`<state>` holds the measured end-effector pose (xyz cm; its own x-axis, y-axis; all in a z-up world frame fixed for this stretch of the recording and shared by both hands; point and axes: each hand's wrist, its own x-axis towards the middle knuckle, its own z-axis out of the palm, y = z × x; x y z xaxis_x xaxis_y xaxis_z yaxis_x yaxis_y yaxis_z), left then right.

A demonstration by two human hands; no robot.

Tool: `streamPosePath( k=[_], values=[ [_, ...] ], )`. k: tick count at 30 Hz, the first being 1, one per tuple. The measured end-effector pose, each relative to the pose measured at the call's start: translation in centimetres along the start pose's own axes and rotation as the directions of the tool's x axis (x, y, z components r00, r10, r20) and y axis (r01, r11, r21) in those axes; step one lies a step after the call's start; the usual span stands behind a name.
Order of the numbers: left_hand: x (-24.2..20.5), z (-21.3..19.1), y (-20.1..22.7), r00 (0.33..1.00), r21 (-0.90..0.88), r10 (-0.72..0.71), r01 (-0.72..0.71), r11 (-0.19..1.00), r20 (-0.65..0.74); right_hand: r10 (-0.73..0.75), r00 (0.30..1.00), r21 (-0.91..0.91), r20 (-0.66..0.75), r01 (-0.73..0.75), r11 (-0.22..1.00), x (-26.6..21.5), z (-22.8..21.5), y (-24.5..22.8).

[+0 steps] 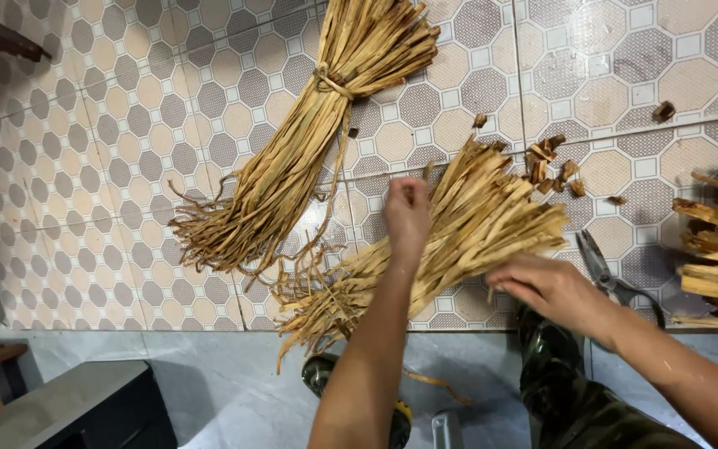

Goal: Organizing, tying, and trimming bundles of dried plant fibers using scissors.

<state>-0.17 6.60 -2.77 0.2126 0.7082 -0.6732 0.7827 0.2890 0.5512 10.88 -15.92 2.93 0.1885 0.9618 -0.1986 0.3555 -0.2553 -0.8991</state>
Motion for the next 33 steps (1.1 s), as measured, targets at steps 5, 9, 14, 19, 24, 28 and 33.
streamPosePath(
  k=[5,9,14,19,24,28,33],
  values=[
    [-0.3,-0.7,-0.3,0.955,0.001,0.189,-0.194,0.981,-0.226,-0.151,0.987,0.003,0.052,0.152,0.988,3.2,-1.5,-2.8],
    [-0.5,-1.5,1.8,0.996,0.253,-0.085,0.078,0.964,0.018,-0.031,0.991,0.016,0.130,0.029,0.999,3.2,-0.7,-2.6],
    [0.6,1.6,-1.6,0.992,0.204,0.118,-0.108,0.973,-0.037,-0.086,0.995,0.071,0.039,0.084,0.994,4.4,-0.4,-1.9],
    [-2.6,0.6,-0.8,0.997,-0.351,0.037,-0.060,0.934,-0.072,0.006,0.997,0.045,0.070,-0.010,0.999,5.3,-0.1,-1.5],
    [-2.6,1.1,-0.9,0.982,-0.216,-0.101,0.135,0.967,0.162,0.114,0.987,0.029,0.110,-0.117,0.993,6.3,0.8,-0.4],
    [-3.2,2.9,-2.0,0.982,0.078,0.129,-0.141,0.987,0.138,0.171,0.984,0.177,0.053,-0.178,0.968,6.8,0.3,-0.8],
    [-5.5,2.9,-3.4,0.977,-0.404,0.171,-0.106,0.908,0.127,0.356,0.934,0.287,0.015,-0.345,0.893,7.5,0.5,0.0]
  ],
)
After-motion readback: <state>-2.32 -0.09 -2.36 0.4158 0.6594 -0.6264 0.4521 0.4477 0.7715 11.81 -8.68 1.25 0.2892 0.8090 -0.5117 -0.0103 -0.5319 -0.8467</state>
